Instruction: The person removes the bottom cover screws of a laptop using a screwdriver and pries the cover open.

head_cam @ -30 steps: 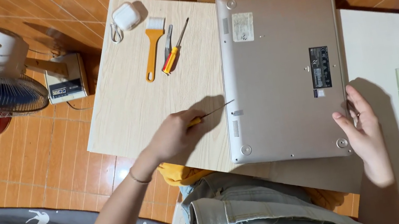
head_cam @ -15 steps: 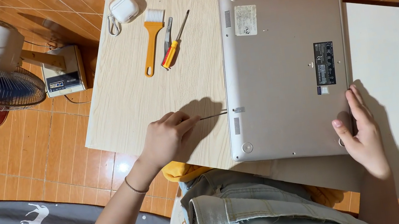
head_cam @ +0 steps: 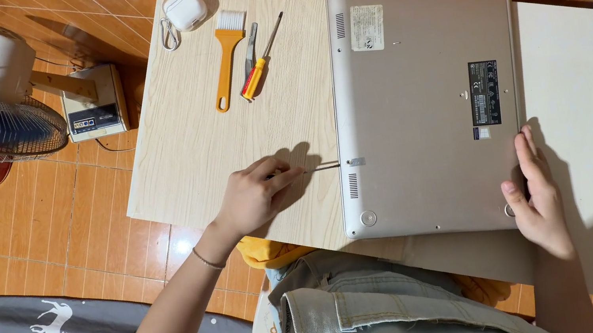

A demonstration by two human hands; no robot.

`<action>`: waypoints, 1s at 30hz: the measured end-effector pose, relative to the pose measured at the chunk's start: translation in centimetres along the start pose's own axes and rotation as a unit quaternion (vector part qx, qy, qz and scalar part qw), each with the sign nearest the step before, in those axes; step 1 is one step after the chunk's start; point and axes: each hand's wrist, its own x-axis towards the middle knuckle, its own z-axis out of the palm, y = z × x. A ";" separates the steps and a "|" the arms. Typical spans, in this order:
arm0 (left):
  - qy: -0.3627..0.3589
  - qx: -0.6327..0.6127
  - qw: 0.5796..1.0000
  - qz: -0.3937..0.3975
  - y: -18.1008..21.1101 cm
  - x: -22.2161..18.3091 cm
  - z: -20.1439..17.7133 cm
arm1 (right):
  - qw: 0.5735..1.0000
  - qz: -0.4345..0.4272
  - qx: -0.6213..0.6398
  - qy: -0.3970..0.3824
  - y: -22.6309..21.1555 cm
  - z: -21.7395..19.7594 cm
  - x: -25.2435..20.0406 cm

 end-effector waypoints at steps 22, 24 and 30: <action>0.034 -0.075 0.996 -0.015 0.4 -1.2 2.6 | 0.997 0.006 0.083 -0.006 -0.9 -0.1 0.3; 0.023 -0.106 0.994 -0.017 0.6 -0.7 2.5 | 0.996 0.002 0.093 -0.003 -0.9 -0.1 0.3; 0.001 -0.003 1.000 0.022 4.3 1.4 -1.3 | 0.994 -0.008 0.107 -0.007 -0.7 -0.3 0.3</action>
